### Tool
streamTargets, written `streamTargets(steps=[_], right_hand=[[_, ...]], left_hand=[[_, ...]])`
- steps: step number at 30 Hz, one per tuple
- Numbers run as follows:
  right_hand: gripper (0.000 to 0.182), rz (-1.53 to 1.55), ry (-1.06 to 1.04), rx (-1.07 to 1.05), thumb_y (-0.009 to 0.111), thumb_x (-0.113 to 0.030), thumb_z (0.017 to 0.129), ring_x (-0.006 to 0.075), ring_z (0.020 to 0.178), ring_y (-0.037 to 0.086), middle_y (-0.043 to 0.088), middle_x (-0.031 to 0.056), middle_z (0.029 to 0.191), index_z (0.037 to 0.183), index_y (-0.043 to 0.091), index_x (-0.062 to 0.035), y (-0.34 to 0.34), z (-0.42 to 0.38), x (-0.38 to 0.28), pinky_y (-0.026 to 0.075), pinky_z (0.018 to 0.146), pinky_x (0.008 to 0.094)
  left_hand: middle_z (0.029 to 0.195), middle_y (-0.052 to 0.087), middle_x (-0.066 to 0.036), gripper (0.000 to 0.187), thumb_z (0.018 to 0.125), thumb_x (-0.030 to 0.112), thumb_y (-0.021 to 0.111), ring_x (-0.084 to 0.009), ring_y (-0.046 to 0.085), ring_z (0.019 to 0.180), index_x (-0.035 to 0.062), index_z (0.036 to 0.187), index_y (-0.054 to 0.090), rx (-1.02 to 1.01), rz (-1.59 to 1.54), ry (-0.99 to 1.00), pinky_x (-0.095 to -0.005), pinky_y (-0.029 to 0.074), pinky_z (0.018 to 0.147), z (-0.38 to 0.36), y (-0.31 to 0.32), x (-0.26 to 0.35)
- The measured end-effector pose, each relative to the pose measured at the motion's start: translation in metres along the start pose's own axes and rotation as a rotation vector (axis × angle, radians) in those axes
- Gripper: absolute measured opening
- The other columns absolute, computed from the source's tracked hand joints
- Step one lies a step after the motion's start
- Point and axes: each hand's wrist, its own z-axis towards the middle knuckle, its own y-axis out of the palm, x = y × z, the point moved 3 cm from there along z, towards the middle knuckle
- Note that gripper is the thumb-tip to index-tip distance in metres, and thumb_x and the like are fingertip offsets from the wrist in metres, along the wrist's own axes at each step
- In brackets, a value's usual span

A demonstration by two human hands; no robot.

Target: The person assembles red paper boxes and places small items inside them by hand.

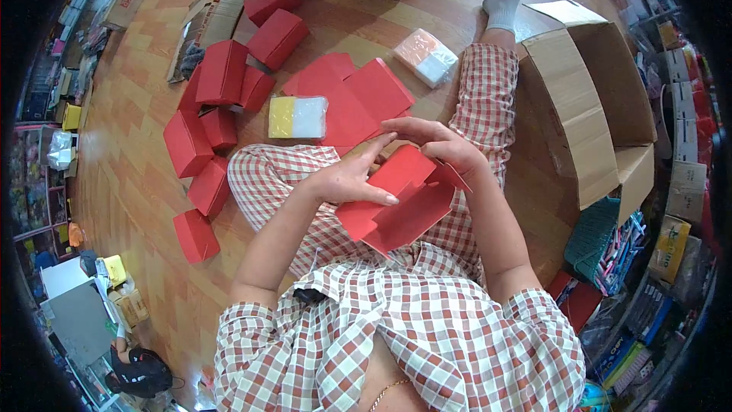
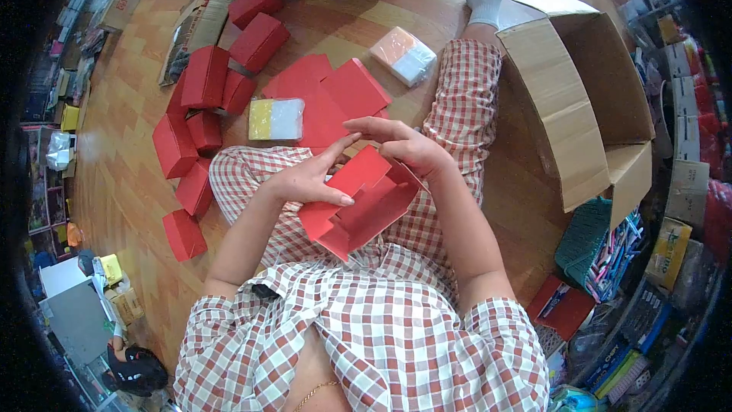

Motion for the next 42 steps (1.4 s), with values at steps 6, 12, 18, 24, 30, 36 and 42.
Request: streamTargets(steps=[6,12,18,24,30,36,42], right_hand=[[0.074,-0.054,-0.011,-0.215,0.053,-0.005,0.062,0.0240,0.124,0.046,0.048,0.0164,0.134,0.135,0.041,0.0047,-0.018,0.015,0.008,0.034,0.106,0.0340],[0.068,0.044,-0.072,-0.221,0.062,-0.015,0.074,0.0254,0.125,0.046,0.048,0.0188,0.134,0.135,0.040,0.0043,-0.031,0.022,0.007,0.041,0.099,0.0345],[0.047,0.348,-0.316,0.384,0.058,-0.016,0.085,0.0248,0.115,0.053,0.053,0.0174,0.125,0.127,0.048,0.0022,-0.056,-0.014,-0.020,0.049,0.089,0.0325],[0.040,-1.182,-0.609,0.624,0.070,-0.017,0.073,0.0313,0.127,0.040,0.050,0.0154,0.129,0.110,0.060,-0.0055,0.068,-0.045,-0.064,0.033,0.104,0.0524],[0.030,-1.699,-0.319,0.419,0.076,-0.027,0.066,0.0345,0.136,0.027,0.042,0.0134,0.138,0.089,0.069,-0.0078,0.074,-0.047,-0.050,0.024,0.107,0.0565],[0.020,-1.693,-0.453,0.228,0.074,-0.023,0.069,0.0273,0.120,0.047,0.060,0.0077,0.104,0.082,0.068,-0.0095,0.071,-0.054,-0.049,0.028,0.106,0.0536],[0.026,-1.668,-0.450,0.458,0.075,-0.021,0.065,0.0291,0.113,0.050,0.059,0.0083,0.096,0.084,0.063,-0.0084,0.079,-0.049,-0.044,0.029,0.103,0.0549]], left_hand=[[0.130,0.046,-0.021,0.110,0.066,0.031,0.079,-0.0269,0.048,0.119,0.0003,0.146,0.010,-0.052,0.019,-0.063,-0.0373,0.036,0.103,-0.008,-0.002,0.004],[0.131,0.046,-0.021,0.103,0.069,0.033,0.077,-0.0261,0.047,0.121,-0.0007,0.145,0.017,-0.011,0.031,-0.079,-0.0358,0.036,0.103,-0.007,-0.010,0.002],[0.128,0.048,-0.018,0.084,0.078,0.033,0.072,-0.0212,0.050,0.116,-0.0022,0.140,0.027,0.245,-0.061,-0.206,-0.0325,0.040,0.099,-0.008,-0.020,-0.019],[0.124,0.051,-0.018,0.075,0.082,0.034,0.070,-0.0235,0.054,0.111,-0.0054,0.133,0.032,0.533,-0.475,-0.089,-0.0341,0.046,0.093,0.010,-0.025,-0.024],[0.126,0.050,-0.019,0.076,0.082,0.029,0.071,-0.0239,0.053,0.113,-0.0059,0.134,0.029,0.559,-0.354,-0.050,-0.0349,0.048,0.090,0.018,-0.024,-0.038],[0.124,0.050,-0.015,0.071,0.084,0.028,0.069,-0.0213,0.054,0.109,-0.0003,0.135,0.030,0.543,-0.542,-0.094,-0.0321,0.048,0.088,0.010,-0.015,-0.039],[0.123,0.052,-0.021,0.080,0.082,0.033,0.071,-0.0247,0.054,0.111,-0.0064,0.135,0.025,0.611,-0.258,-0.036,-0.0352,0.046,0.093,0.024,-0.012,-0.036]])
